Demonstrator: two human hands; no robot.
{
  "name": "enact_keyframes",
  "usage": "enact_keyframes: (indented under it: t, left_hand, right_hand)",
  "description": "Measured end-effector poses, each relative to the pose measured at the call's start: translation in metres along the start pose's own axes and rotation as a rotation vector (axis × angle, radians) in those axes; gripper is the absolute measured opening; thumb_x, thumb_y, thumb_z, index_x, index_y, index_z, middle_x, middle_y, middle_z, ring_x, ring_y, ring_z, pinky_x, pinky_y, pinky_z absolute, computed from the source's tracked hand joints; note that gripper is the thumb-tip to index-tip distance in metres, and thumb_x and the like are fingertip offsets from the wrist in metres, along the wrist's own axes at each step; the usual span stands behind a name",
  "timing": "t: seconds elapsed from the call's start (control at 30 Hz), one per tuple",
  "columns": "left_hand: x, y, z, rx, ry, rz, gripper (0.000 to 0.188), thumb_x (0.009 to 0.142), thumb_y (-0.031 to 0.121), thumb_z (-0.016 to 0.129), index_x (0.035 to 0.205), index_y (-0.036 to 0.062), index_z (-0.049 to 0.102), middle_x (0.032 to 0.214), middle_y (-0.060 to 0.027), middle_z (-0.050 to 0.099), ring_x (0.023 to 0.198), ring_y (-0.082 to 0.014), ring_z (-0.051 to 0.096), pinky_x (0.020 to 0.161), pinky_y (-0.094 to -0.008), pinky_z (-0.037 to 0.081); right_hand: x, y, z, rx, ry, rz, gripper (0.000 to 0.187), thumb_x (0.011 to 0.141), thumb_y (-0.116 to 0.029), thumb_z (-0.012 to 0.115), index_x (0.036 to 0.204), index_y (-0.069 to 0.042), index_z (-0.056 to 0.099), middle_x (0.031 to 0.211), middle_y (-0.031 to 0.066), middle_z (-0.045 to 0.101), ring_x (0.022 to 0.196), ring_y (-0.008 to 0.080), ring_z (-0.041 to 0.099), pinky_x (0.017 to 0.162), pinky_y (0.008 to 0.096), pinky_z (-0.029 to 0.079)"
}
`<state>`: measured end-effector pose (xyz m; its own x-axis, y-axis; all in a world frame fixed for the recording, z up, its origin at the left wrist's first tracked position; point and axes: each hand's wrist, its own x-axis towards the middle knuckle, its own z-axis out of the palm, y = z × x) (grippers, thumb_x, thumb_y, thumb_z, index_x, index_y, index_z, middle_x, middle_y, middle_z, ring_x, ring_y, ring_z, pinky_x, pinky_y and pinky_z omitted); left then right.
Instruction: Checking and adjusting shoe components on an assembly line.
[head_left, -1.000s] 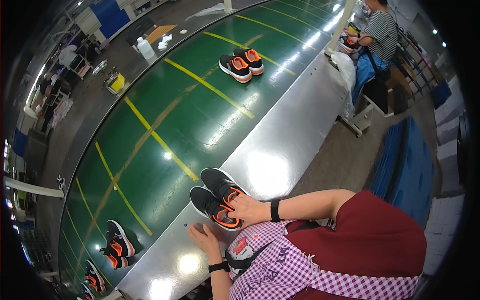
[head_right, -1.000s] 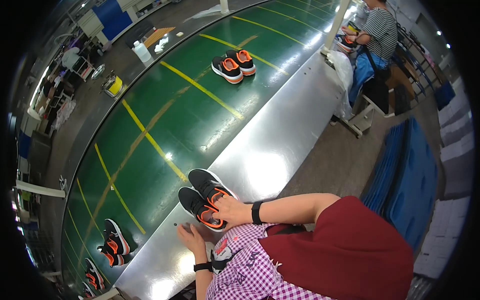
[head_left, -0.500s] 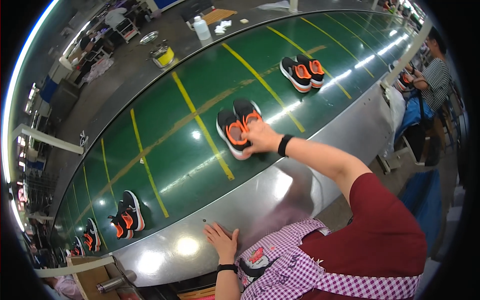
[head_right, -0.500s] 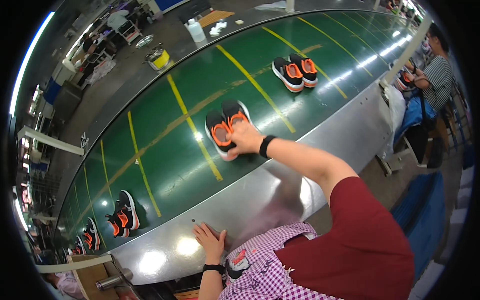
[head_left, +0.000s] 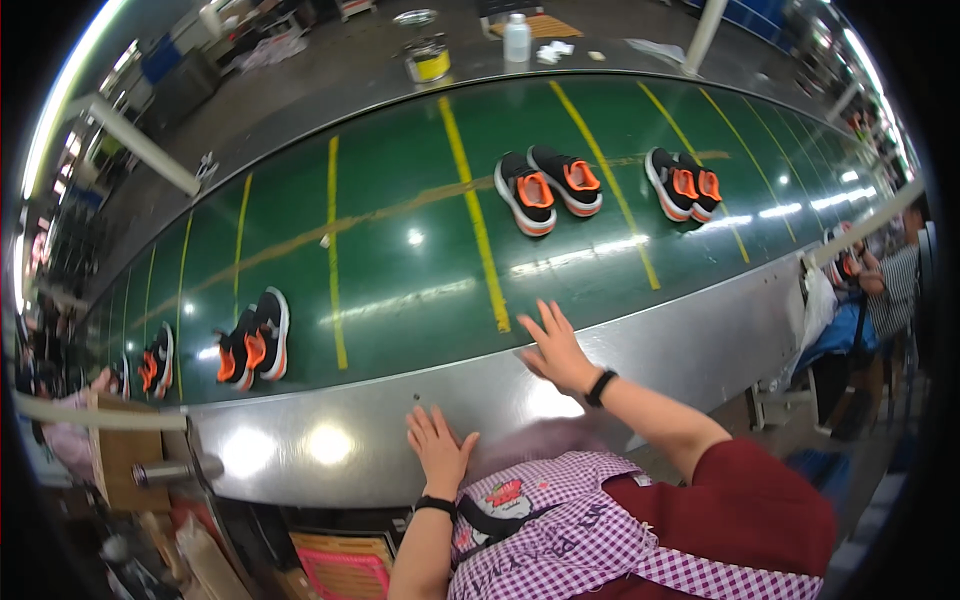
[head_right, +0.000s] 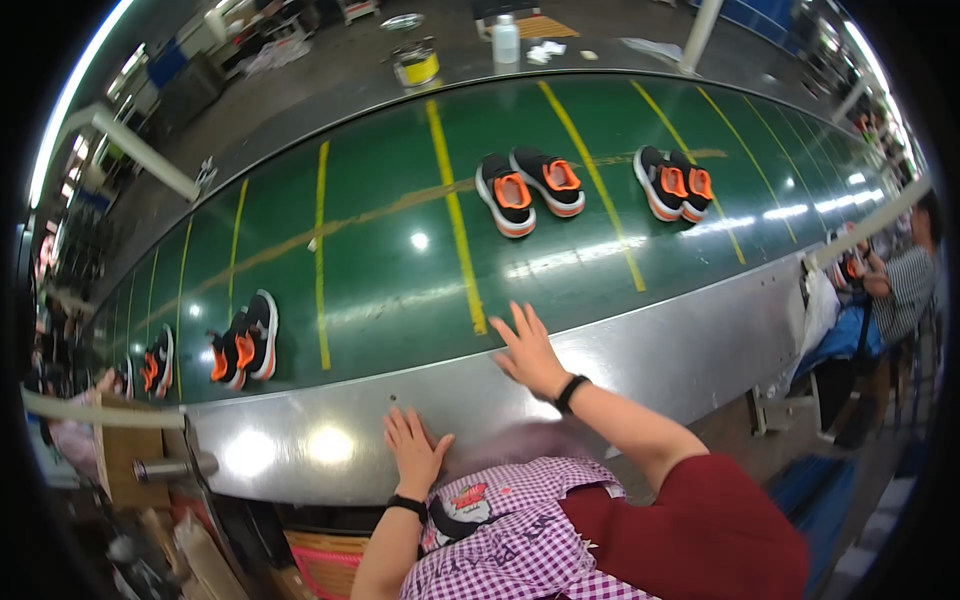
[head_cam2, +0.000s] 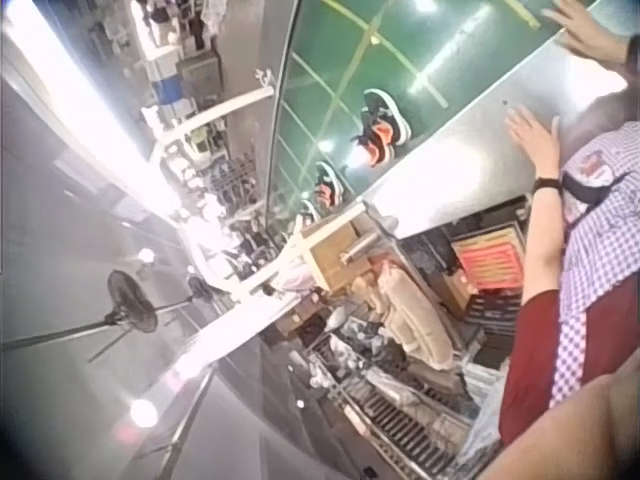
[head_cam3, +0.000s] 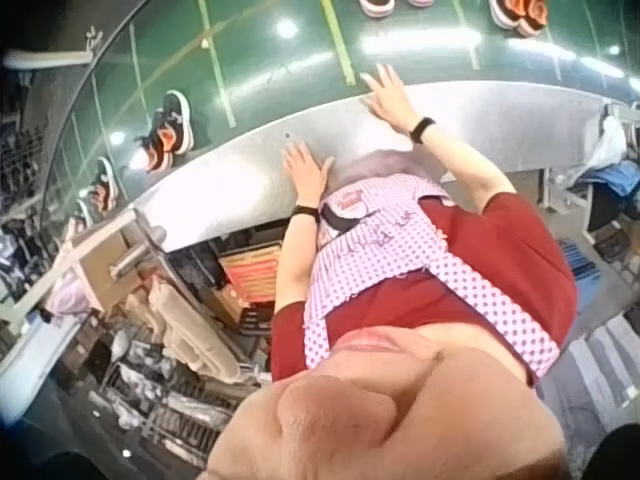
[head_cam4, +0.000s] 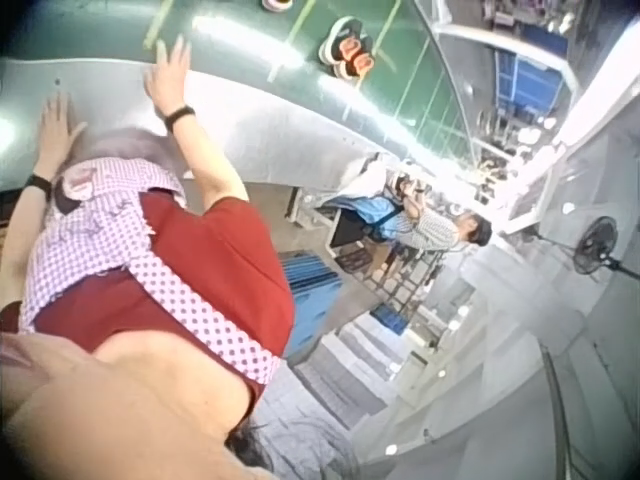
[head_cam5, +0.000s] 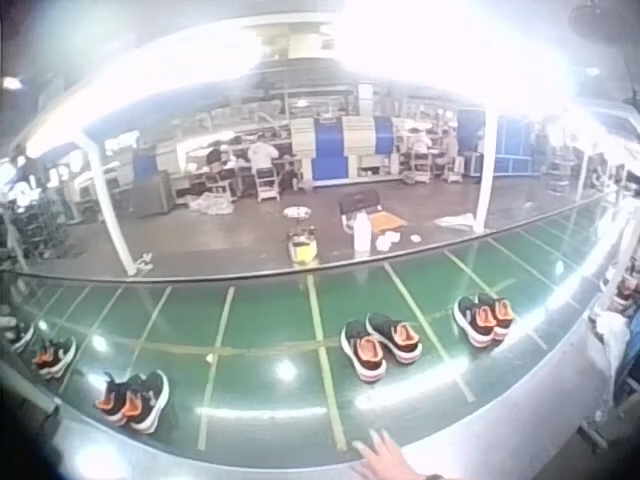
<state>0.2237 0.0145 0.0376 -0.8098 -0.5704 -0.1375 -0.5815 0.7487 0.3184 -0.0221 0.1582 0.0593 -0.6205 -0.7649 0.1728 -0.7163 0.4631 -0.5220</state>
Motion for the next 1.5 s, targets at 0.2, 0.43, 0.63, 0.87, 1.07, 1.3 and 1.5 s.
enact_keyframes:
  t: [0.2, 0.43, 0.63, 0.87, 1.07, 1.3, 1.5]
  left_hand:
    - [0.002, -0.003, -0.007, 0.005, 0.063, 0.054, 0.082, 0.075, 0.044, 0.066, 0.133, -0.0014, 0.030, 0.138, -0.0323, 0.022, 0.128, -0.0500, 0.019, 0.102, -0.0565, 0.020]
    - [0.022, -0.041, -0.018, -0.228, 0.115, 0.187, 0.053, 0.076, 0.030, 0.064, 0.118, 0.0005, 0.051, 0.122, -0.0247, 0.049, 0.114, -0.0415, 0.042, 0.097, -0.0450, 0.034]
    - [0.065, -0.147, -0.068, -0.328, 0.270, -0.030, 0.049, 0.077, 0.019, 0.061, 0.122, 0.0046, 0.050, 0.116, -0.0187, 0.054, 0.100, -0.0332, 0.051, 0.089, -0.0442, 0.039]
    - [0.122, -0.251, -0.152, 0.121, 0.537, -0.163, 0.068, 0.074, 0.030, 0.068, 0.135, 0.0220, 0.040, 0.128, -0.0173, 0.043, 0.119, -0.0334, 0.040, 0.095, -0.0494, 0.030]
    - [0.154, -0.291, -0.156, 0.338, 0.325, -0.200, 0.062, 0.069, 0.039, 0.070, 0.126, 0.0244, 0.048, 0.128, -0.0126, 0.046, 0.113, -0.0288, 0.044, 0.092, -0.0479, 0.030]
    - [0.174, -0.285, -0.166, 0.460, 0.464, -0.409, 0.043, 0.068, 0.039, 0.074, 0.105, 0.0194, 0.060, 0.126, -0.0129, 0.044, 0.115, -0.0298, 0.040, 0.092, -0.0453, 0.032]
    - [0.183, -0.302, -0.178, 0.384, 0.282, -0.299, 0.042, 0.067, 0.044, 0.074, 0.098, 0.0174, 0.065, 0.109, -0.0107, 0.057, 0.116, -0.0286, 0.043, 0.098, -0.0524, 0.025]
  right_hand:
    - [-0.101, -0.039, 0.006, 0.010, -0.227, 0.163, 0.059, 0.082, -0.029, 0.060, 0.133, -0.011, 0.036, 0.136, 0.0285, 0.028, 0.127, 0.0480, 0.024, 0.103, 0.0529, 0.024]
    - [-0.114, -0.046, 0.022, -0.150, -0.170, 0.192, 0.066, 0.080, -0.031, 0.062, 0.137, -0.014, 0.031, 0.138, 0.0290, 0.026, 0.129, 0.0477, 0.022, 0.103, 0.0547, 0.023]
    - [-0.116, -0.050, 0.030, -0.166, -0.153, 0.224, 0.070, 0.077, -0.027, 0.066, 0.137, -0.016, 0.031, 0.137, 0.0311, 0.026, 0.127, 0.0499, 0.023, 0.102, 0.0533, 0.027]
    - [-0.132, -0.091, 0.043, -0.220, -0.182, 0.327, 0.070, 0.071, -0.023, 0.071, 0.133, -0.022, 0.039, 0.137, 0.0316, 0.025, 0.126, 0.0503, 0.024, 0.098, 0.0523, 0.034]
    - [-0.135, -0.106, 0.053, -0.210, -0.162, 0.368, 0.067, 0.070, -0.020, 0.071, 0.130, -0.019, 0.043, 0.138, 0.0320, 0.023, 0.127, 0.0508, 0.023, 0.096, 0.0527, 0.035]
    - [-0.135, -0.118, 0.054, -0.181, -0.199, 0.469, 0.068, 0.074, -0.018, 0.069, 0.134, -0.018, 0.037, 0.138, 0.0335, 0.021, 0.127, 0.0535, 0.020, 0.103, 0.0536, 0.028]
    - [-0.130, -0.124, 0.059, -0.216, -0.191, 0.467, 0.068, 0.073, -0.020, 0.069, 0.134, -0.018, 0.038, 0.138, 0.0329, 0.022, 0.127, 0.0529, 0.021, 0.100, 0.0537, 0.030]
